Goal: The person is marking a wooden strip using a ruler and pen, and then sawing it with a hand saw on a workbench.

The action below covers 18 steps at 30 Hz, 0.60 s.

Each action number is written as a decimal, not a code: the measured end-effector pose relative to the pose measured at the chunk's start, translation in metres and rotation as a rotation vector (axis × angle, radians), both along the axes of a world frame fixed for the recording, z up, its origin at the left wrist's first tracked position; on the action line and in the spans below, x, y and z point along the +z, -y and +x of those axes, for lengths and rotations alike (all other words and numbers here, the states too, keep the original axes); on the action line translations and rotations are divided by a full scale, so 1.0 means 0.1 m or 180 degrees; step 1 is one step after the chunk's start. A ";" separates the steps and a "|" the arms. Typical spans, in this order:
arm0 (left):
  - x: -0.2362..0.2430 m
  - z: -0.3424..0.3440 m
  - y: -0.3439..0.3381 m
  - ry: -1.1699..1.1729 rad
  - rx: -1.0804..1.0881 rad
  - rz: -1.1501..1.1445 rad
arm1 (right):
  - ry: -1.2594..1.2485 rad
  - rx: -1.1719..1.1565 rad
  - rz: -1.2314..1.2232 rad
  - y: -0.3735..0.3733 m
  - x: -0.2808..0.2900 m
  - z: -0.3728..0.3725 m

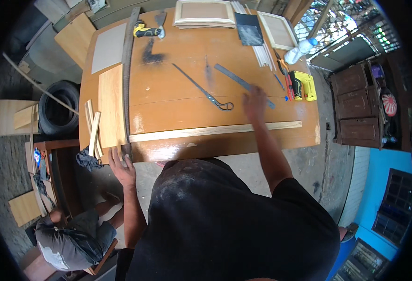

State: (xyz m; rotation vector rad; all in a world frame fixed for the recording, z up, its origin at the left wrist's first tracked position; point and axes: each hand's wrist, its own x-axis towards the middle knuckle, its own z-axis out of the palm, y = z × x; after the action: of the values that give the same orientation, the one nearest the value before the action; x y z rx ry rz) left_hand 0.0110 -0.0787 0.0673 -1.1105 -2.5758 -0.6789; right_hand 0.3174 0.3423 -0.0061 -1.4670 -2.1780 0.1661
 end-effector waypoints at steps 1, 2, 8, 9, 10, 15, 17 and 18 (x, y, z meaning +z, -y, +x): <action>0.00 0.05 0.05 0.0074 0.0034 0.0033 | 0.0285 -0.0286 -0.0407 -0.11 0.09 0.10; 0.02 0.09 0.08 0.0143 0.0065 0.0063 | 0.0520 -0.0460 -0.0700 -0.22 0.08 0.20; -0.05 0.28 0.08 0.0979 -0.0347 0.0322 | 0.0905 0.0683 -0.0700 -0.84 -0.30 0.77; -0.05 0.31 0.02 0.1361 -0.0403 0.0335 | 0.0754 0.0631 -0.0887 -0.87 -0.30 0.80; -0.03 0.35 -0.03 0.1742 -0.0436 0.0359 | 0.0536 0.0635 -0.0863 -0.84 -0.26 0.80; 0.00 0.31 -0.13 0.1832 -0.1240 -0.0007 | -0.0062 0.0972 -0.0812 -0.55 -0.11 0.68; 0.05 0.30 -0.13 0.2140 -0.1308 -0.0149 | -0.0190 0.1205 -0.0274 -0.29 -0.03 0.62; 0.02 0.27 -0.12 0.2163 -0.1284 -0.0132 | -0.0545 0.1160 -0.0198 -0.12 -0.02 0.59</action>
State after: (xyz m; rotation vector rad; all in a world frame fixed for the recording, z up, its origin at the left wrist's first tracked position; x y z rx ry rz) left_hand 0.0383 -0.0667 0.0691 -1.6715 -2.9199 -1.2910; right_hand 0.3759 0.3543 -0.0076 -1.0310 -2.2937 0.4704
